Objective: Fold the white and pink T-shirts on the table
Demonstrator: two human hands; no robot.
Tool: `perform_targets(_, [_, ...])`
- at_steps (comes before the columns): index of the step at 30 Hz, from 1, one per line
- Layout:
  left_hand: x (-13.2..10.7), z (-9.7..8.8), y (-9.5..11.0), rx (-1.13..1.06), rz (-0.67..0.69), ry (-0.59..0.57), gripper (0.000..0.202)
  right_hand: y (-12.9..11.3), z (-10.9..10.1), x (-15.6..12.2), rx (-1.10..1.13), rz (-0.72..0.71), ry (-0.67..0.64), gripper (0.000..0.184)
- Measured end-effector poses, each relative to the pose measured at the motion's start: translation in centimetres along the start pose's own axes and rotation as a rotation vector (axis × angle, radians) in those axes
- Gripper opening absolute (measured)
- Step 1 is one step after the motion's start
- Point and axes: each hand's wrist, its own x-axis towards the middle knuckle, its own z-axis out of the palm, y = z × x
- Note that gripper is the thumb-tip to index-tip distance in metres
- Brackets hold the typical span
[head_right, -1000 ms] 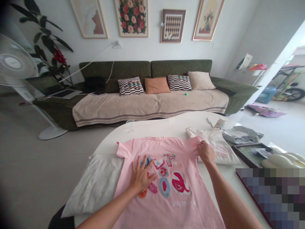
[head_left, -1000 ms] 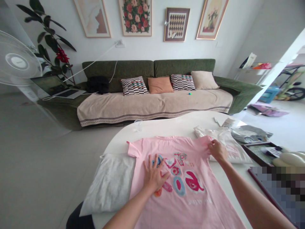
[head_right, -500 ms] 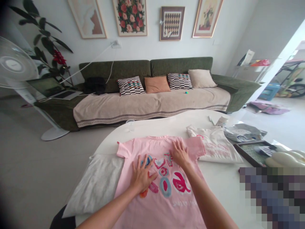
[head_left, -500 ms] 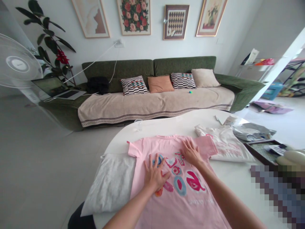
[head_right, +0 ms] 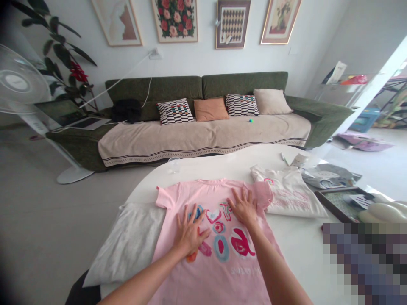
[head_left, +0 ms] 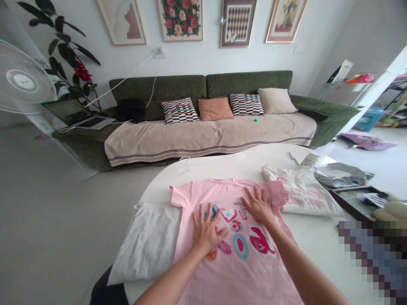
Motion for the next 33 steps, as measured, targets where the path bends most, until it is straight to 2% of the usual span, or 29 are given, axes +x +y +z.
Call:
perform_targets(9, [0.07, 0.13, 0.04, 0.042, -0.007, 0.007, 0.072, 0.12, 0.37, 0.10, -0.018, 0.000, 0.004, 0.060])
perform_targets(19, [-0.04, -0.70, 0.46, 0.053, -0.029, -0.027, 0.073, 0.06, 0.17, 0.06, -0.022, 0.000, -0.016, 0.060])
perform_targets(29, [0.03, -0.30, 0.34, 0.059, -0.022, -0.002, 0.072, 0.04, 0.00, -0.03, -0.020, -0.005, -0.003, 0.060])
perform_targets(33, [0.01, -0.57, 0.34, 0.022, -0.017, -0.033, 0.072, 0.04, 0.02, 0.01, -0.017, -0.003, -0.004, 0.060])
